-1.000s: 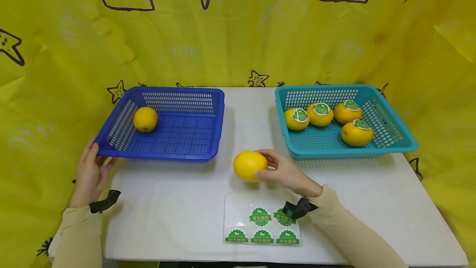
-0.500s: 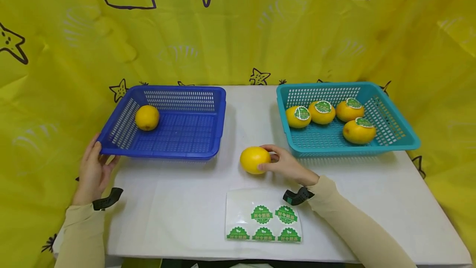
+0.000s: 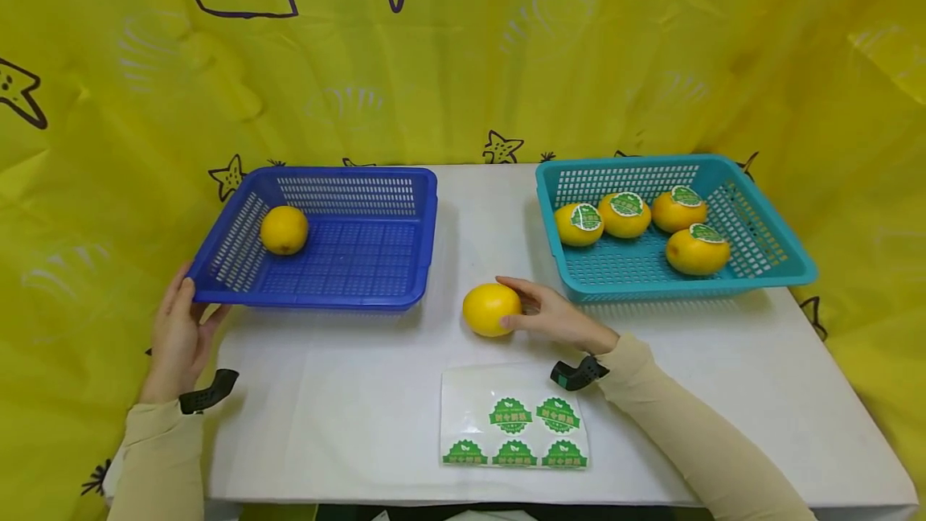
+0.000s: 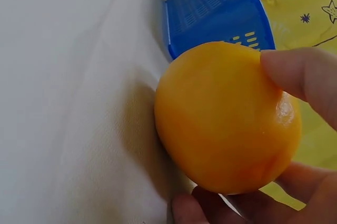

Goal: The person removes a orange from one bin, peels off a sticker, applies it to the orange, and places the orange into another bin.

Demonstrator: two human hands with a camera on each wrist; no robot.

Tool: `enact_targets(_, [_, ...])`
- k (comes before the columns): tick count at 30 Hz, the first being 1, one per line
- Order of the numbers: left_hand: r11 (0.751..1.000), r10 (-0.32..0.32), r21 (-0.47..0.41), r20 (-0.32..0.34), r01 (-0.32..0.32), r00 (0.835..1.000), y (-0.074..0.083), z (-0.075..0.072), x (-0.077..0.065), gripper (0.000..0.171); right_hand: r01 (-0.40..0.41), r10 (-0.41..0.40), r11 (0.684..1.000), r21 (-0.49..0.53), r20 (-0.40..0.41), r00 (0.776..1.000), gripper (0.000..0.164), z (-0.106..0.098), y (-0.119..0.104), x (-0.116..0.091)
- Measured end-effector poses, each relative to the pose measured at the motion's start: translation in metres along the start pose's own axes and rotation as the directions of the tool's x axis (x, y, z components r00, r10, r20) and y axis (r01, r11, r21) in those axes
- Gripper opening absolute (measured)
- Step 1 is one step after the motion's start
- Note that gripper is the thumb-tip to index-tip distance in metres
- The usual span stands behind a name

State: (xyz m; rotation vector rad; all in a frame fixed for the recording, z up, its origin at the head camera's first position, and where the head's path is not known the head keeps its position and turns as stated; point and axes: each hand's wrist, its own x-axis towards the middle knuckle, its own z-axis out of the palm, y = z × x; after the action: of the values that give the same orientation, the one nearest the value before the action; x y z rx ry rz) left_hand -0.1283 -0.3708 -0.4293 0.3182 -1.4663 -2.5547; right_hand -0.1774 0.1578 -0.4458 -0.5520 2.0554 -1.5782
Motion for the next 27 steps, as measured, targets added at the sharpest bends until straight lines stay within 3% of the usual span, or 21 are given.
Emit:
enact_targets(3, [0.98, 0.065, 0.194, -0.078, -0.048, 0.995, 0.002, 0.008, -0.005, 0.064, 0.006, -0.006, 1.0, 0.007, 0.014, 1.0, 0.073, 0.001, 0.002, -0.001])
enact_targets(4, [0.957, 0.11, 0.282, -0.116, -0.074, 0.987, 0.003, 0.011, -0.007, 0.064, 0.009, -0.009, 1.0, 0.008, 0.017, 1.0, 0.073, 0.002, 0.003, -0.002])
enact_targets(6, [0.874, 0.234, 0.469, -0.184, -0.124, 0.955, 0.004, 0.021, -0.014, 0.06, 0.017, -0.017, 1.0, 0.005, 0.013, 1.0, 0.073, 0.003, 0.004, -0.002])
enact_targets(8, [0.759, 0.401, 0.62, -0.206, -0.198, 0.893, 0.005, 0.032, -0.021, 0.055, 0.021, -0.021, 1.0, 0.004, 0.006, 1.0, 0.074, 0.004, 0.003, -0.002])
enact_targets(11, [0.589, 0.627, 0.724, -0.13, -0.359, 0.768, 0.003, 0.057, -0.035, 0.046, 0.026, -0.026, 1.0, 0.017, 0.0, 1.0, 0.076, 0.004, 0.002, -0.004])
enact_targets(13, [0.5, 0.715, 0.725, -0.037, -0.473, 0.699, 0.001, 0.081, -0.049, 0.043, 0.028, -0.027, 1.0, 0.007, -0.011, 1.0, 0.077, 0.004, 0.0, -0.006])
enact_targets(14, [0.474, 0.74, 0.704, 0.008, -0.529, 0.673, 0.001, 0.093, -0.056, 0.041, 0.032, -0.032, 0.999, -0.004, -0.018, 0.999, 0.077, 0.004, -0.001, -0.007])
enact_targets(17, [0.437, 0.758, 0.623, 0.134, -0.648, 0.639, -0.004, 0.128, -0.078, 0.038, 0.047, -0.05, 0.997, -0.057, -0.051, 0.997, 0.076, 0.004, -0.004, -0.012])
enact_targets(20, [0.435, 0.74, 0.519, 0.259, -0.736, 0.62, -0.014, 0.15, -0.092, 0.037, 0.074, -0.085, 0.99, -0.123, -0.087, 0.993, 0.073, 0.003, -0.008, -0.02])
enact_targets(24, [0.481, 0.665, 0.377, 0.432, -0.792, 0.609, -0.041, 0.157, -0.096, 0.037, 0.098, -0.122, 0.977, -0.188, -0.12, 0.985, 0.068, 0.004, -0.015, -0.038])
enact_targets(27, [0.532, 0.564, 0.336, 0.544, -0.777, 0.621, -0.064, 0.158, -0.098, 0.044, 0.109, -0.138, 0.973, -0.204, -0.133, 0.981, 0.063, 0.008, -0.019, -0.054])
